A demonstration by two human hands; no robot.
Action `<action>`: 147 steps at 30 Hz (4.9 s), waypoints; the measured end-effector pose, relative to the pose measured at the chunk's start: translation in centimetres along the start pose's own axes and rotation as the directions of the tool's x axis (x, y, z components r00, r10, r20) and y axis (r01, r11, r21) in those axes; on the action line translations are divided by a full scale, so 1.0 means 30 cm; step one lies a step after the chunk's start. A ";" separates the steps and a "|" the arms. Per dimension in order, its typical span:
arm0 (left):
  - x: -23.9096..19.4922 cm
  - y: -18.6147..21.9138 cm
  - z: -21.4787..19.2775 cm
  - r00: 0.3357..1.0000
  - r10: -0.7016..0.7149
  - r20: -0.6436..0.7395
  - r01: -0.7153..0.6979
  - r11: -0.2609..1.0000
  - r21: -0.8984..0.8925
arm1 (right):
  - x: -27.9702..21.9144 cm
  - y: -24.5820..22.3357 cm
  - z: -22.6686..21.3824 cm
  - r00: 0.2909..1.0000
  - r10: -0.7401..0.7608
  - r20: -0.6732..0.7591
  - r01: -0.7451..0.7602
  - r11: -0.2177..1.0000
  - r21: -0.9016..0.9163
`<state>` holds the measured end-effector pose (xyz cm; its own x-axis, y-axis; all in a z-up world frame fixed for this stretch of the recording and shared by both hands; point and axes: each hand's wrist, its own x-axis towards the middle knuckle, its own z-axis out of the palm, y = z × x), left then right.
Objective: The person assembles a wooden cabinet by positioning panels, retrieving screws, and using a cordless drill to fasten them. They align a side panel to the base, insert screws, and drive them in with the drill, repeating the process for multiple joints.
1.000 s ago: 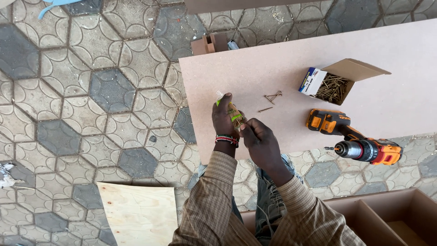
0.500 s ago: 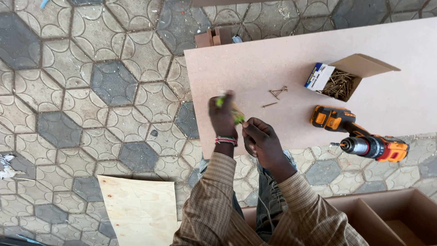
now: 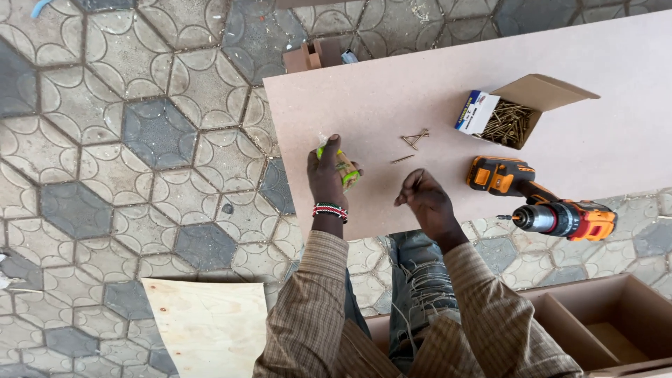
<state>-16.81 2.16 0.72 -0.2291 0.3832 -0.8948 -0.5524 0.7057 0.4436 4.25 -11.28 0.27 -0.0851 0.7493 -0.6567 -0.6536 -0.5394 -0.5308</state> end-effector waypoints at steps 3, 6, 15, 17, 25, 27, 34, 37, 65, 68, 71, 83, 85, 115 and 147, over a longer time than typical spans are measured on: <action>-0.004 -0.028 0.013 1.000 -0.022 -0.021 0.022 1.000 -0.011 | 0.112 0.013 0.012 0.893 -0.031 -0.449 -0.158 0.912 -0.378; -0.047 -0.015 0.043 0.999 -0.050 -0.021 0.049 0.998 -0.032 | 0.241 0.090 -0.091 0.836 -0.152 -0.528 -0.404 0.481 -0.778; -0.051 -0.006 0.041 0.989 -0.146 0.037 0.151 0.955 -0.257 | 0.058 -0.116 0.293 0.932 0.071 -0.356 -0.338 0.527 -0.780; -0.017 -0.040 0.011 0.989 -0.139 0.048 0.146 0.954 -0.260 | -0.032 -0.170 0.402 0.993 0.094 -0.077 -0.121 0.749 -0.651; 0.012 -0.040 0.002 0.991 -0.125 0.050 0.134 0.958 -0.254 | -0.099 -0.108 0.441 0.979 0.194 0.066 -0.117 0.794 -0.596; -0.002 -0.024 0.003 0.993 -0.109 0.054 0.119 0.959 -0.258 | -0.094 -0.124 0.455 0.984 0.156 0.081 -0.072 0.780 -0.622; -0.064 0.003 0.023 0.994 -0.090 0.065 0.105 0.947 -0.304 | -0.087 -0.182 0.508 0.988 0.155 0.002 -0.112 0.721 -0.684; -0.062 0.001 0.023 0.992 -0.092 0.084 0.114 0.942 -0.315 | -0.067 -0.167 0.492 0.987 0.159 0.000 -0.121 0.756 -0.644; -0.088 0.139 0.039 0.996 -0.003 0.094 0.015 0.992 -0.127 | -0.057 -0.097 0.020 0.987 -0.143 -0.079 0.131 0.981 -0.145; -0.094 0.147 0.027 0.990 0.002 0.139 0.006 0.998 -0.058 | 0.028 -0.123 -0.063 0.975 -0.134 -0.176 0.083 0.960 -0.269; -0.098 0.139 0.034 0.990 0.011 0.141 -0.007 0.999 -0.033 | 0.103 -0.126 -0.090 0.933 -0.099 -0.346 -0.066 0.898 -0.434; -0.068 0.058 0.000 0.983 -0.105 0.149 0.096 0.993 0.062 | 0.332 -0.164 -0.082 0.797 -0.401 -0.451 -0.313 0.365 -0.877; -0.083 0.057 0.015 0.982 -0.117 0.148 0.110 0.993 0.052 | 0.363 -0.141 -0.137 0.786 -0.381 -0.486 -0.350 0.374 -0.859; -0.098 -0.026 0.093 1.000 0.016 0.008 -0.014 0.966 -0.258 | -0.128 -0.060 0.560 0.939 -0.330 -0.101 0.025 0.358 -0.933; 0.118 -0.146 0.651 0.581 0.444 0.682 -0.706 -0.141 0.694 | -0.038 -0.066 -0.160 0.995 -0.090 -0.031 0.095 0.922 0.375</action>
<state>0.46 12.07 -3.41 0.1676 0.9426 -0.2890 0.7957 0.0437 0.6041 9.26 -12.92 -0.51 -0.0029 0.7824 -0.6227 -0.8927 -0.2827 -0.3510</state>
